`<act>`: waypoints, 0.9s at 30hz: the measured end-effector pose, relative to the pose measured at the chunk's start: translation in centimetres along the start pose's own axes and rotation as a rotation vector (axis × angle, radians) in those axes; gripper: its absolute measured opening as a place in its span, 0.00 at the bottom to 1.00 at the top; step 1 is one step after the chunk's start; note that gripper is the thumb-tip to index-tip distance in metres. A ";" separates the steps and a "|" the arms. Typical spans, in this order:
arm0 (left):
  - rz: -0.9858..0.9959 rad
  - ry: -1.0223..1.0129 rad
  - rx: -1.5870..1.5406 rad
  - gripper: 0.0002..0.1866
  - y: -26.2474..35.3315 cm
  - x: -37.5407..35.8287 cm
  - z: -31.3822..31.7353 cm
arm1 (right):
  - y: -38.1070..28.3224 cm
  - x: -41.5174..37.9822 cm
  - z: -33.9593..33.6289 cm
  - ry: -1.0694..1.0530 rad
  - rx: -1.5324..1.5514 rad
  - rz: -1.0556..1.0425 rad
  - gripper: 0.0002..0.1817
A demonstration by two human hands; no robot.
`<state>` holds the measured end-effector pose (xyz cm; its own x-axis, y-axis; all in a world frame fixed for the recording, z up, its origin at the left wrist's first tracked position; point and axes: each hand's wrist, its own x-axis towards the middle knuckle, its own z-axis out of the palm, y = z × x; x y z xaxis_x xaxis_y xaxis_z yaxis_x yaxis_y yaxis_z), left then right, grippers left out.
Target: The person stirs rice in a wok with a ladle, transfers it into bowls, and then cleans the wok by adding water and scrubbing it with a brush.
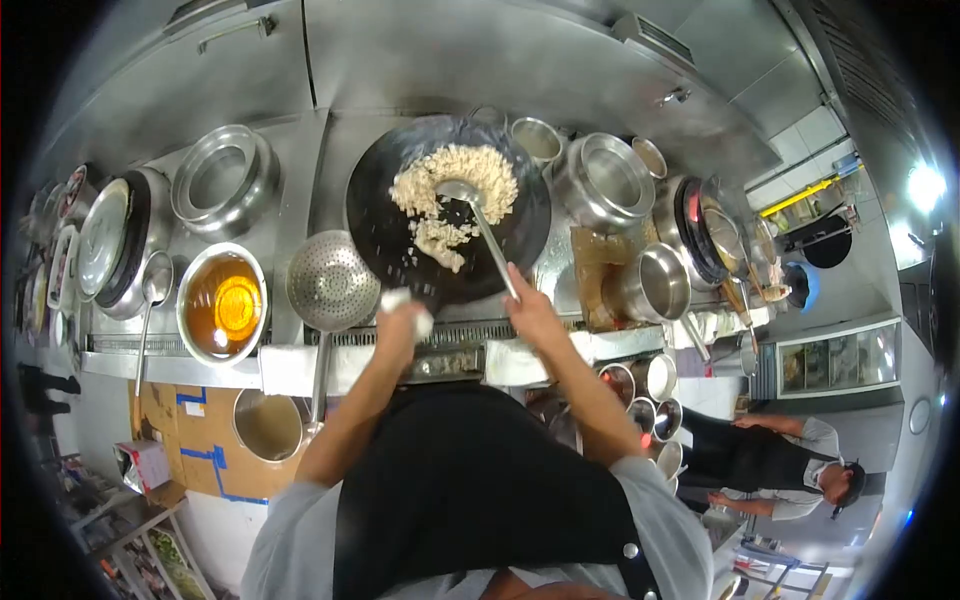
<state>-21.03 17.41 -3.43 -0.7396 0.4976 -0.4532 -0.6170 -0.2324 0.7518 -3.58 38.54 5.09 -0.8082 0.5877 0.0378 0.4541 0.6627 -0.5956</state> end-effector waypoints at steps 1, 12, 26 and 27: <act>-0.029 0.019 0.029 0.07 0.8 -2.6 -1.0 | -4.8 -0.4 -2.5 -0.196 0.051 0.245 0.37; -0.041 -0.001 0.067 0.09 0.8 3.5 1.5 | 2.8 -3.1 -0.1 -0.094 0.120 -0.180 0.39; -0.052 0.020 0.019 0.05 1.9 1.5 3.6 | -2.4 -2.3 -4.3 -0.307 0.171 0.082 0.36; -0.046 0.061 0.026 0.07 1.7 -0.2 3.2 | -3.0 -0.9 -5.1 -0.264 0.166 0.076 0.36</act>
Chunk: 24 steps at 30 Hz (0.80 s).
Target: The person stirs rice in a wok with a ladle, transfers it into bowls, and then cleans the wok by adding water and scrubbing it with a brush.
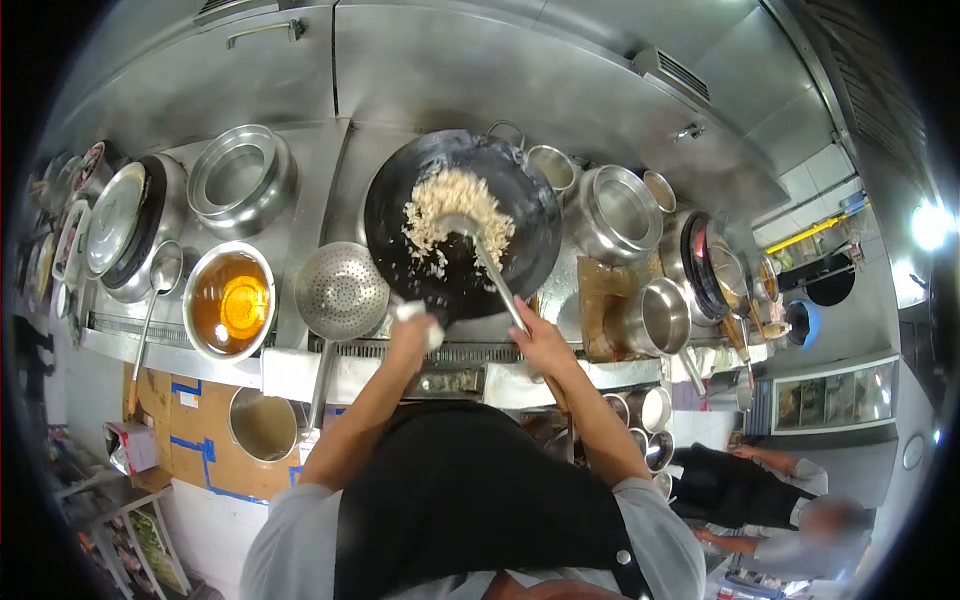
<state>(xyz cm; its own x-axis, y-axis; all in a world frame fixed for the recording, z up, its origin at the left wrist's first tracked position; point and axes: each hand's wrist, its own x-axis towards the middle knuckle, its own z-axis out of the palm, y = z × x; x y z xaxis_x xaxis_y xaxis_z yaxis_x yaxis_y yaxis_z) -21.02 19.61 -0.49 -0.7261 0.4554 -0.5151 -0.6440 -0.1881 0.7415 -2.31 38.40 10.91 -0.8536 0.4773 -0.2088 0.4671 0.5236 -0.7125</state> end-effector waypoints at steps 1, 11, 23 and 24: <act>0.012 0.042 0.013 0.08 -0.4 -1.6 -1.2 | -1.9 0.9 -1.1 0.044 0.003 -0.014 0.36; 0.017 0.018 -0.035 0.09 2.9 3.1 2.9 | -5.7 8.4 -1.8 0.168 0.025 0.113 0.35; 0.009 0.056 0.013 0.12 1.0 5.5 2.4 | 1.6 13.4 1.6 0.089 -0.410 -0.089 0.38; 0.014 0.052 0.015 0.13 0.5 5.9 2.1 | 1.2 13.0 1.7 0.078 -0.435 -0.056 0.38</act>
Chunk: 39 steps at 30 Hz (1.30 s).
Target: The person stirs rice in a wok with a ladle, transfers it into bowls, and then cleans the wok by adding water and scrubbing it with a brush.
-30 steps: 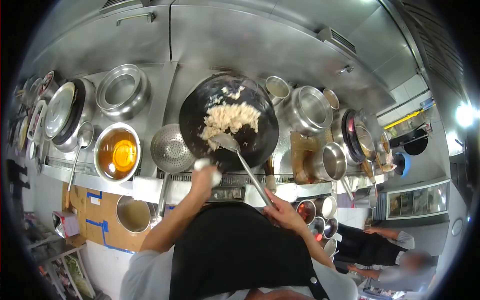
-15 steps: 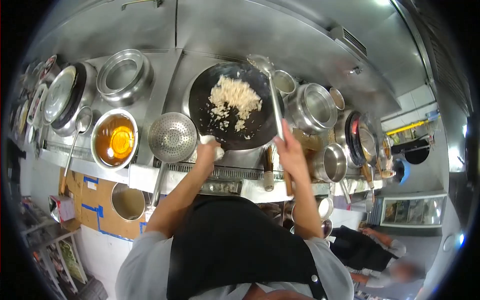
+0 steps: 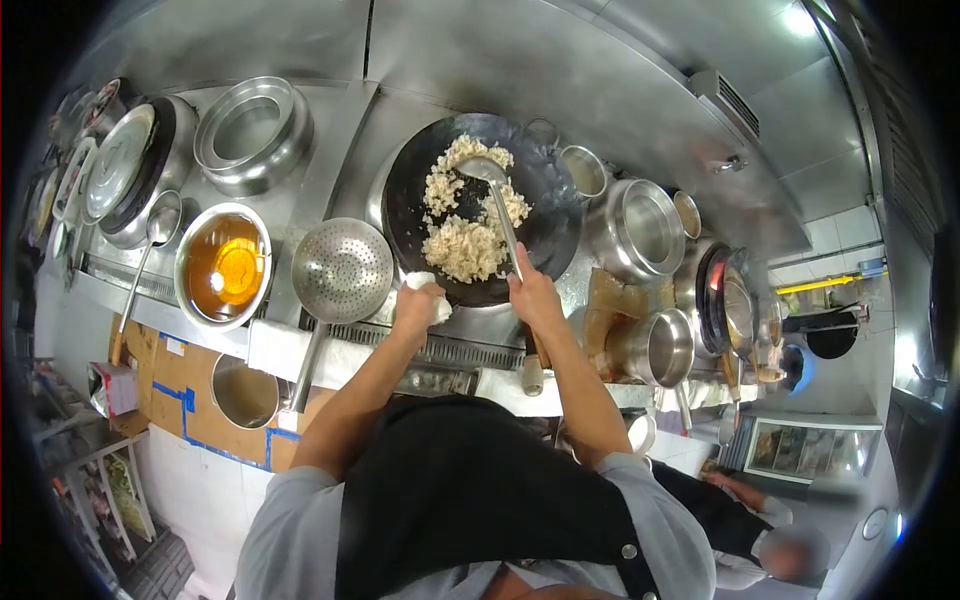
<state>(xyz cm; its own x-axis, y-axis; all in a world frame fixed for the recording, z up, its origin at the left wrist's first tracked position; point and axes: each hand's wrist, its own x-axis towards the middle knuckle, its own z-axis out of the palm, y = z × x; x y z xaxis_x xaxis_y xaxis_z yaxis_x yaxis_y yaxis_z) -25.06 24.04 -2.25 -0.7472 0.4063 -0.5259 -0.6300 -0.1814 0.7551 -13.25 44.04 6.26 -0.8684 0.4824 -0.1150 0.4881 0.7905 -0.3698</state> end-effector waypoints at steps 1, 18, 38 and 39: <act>0.007 -0.005 -0.001 0.13 0.0 0.1 -0.1 | -0.6 -0.3 -0.4 -0.017 -0.028 0.027 0.38; 0.017 0.069 0.047 0.10 1.3 -1.3 1.1 | 2.7 8.3 -5.5 0.106 0.140 -0.128 0.36; -0.284 -0.046 0.016 0.14 2.5 0.5 0.0 | 0.8 -9.0 -2.5 0.136 0.458 0.150 0.36; -0.289 -0.032 0.033 0.14 2.2 0.5 0.1 | -0.4 -10.5 -3.6 0.126 0.500 0.211 0.36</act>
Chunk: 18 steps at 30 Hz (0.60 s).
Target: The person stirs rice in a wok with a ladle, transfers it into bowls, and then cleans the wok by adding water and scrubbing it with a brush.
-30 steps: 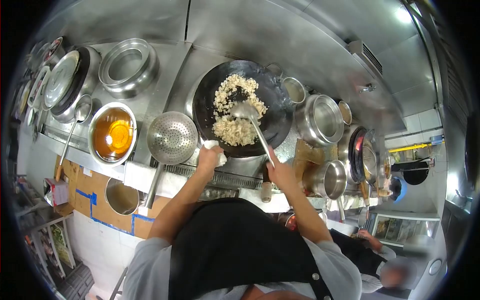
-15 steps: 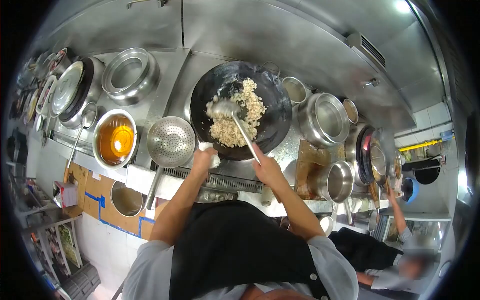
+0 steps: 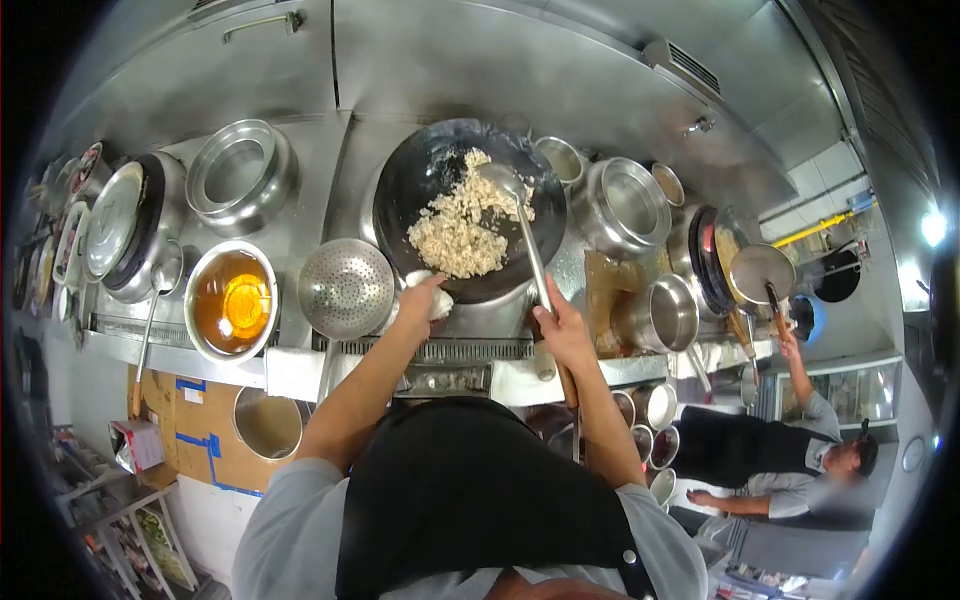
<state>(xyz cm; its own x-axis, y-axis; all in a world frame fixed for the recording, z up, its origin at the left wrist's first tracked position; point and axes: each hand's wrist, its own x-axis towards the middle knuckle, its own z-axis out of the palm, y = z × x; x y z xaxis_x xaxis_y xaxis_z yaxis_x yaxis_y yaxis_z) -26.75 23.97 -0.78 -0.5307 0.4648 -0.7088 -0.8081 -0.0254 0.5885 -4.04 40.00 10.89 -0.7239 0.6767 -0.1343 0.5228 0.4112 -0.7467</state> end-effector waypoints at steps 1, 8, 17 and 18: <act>0.027 -0.054 0.013 0.15 -0.3 0.5 -0.5 | -0.5 -1.3 -0.7 0.016 -0.019 0.009 0.36; 0.079 -0.102 -0.019 0.08 -1.4 3.1 -2.4 | 1.5 -9.0 0.5 -0.021 -0.116 0.237 0.37; 0.218 -0.158 0.082 0.04 -1.5 -1.3 -3.6 | -1.2 -4.7 2.8 -0.191 -0.145 0.130 0.36; 0.255 -0.101 0.075 0.04 -2.7 -2.0 -4.4 | 0.6 -2.0 5.0 -0.040 -0.183 0.008 0.36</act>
<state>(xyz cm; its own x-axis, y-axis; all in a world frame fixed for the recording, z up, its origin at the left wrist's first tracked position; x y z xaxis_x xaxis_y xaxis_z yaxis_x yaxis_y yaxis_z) -24.67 19.24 -2.67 -0.6833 0.5378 -0.4939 -0.6286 -0.0892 0.7726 -4.54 35.83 7.42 -0.7345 0.6575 -0.1682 0.5995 0.5123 -0.6150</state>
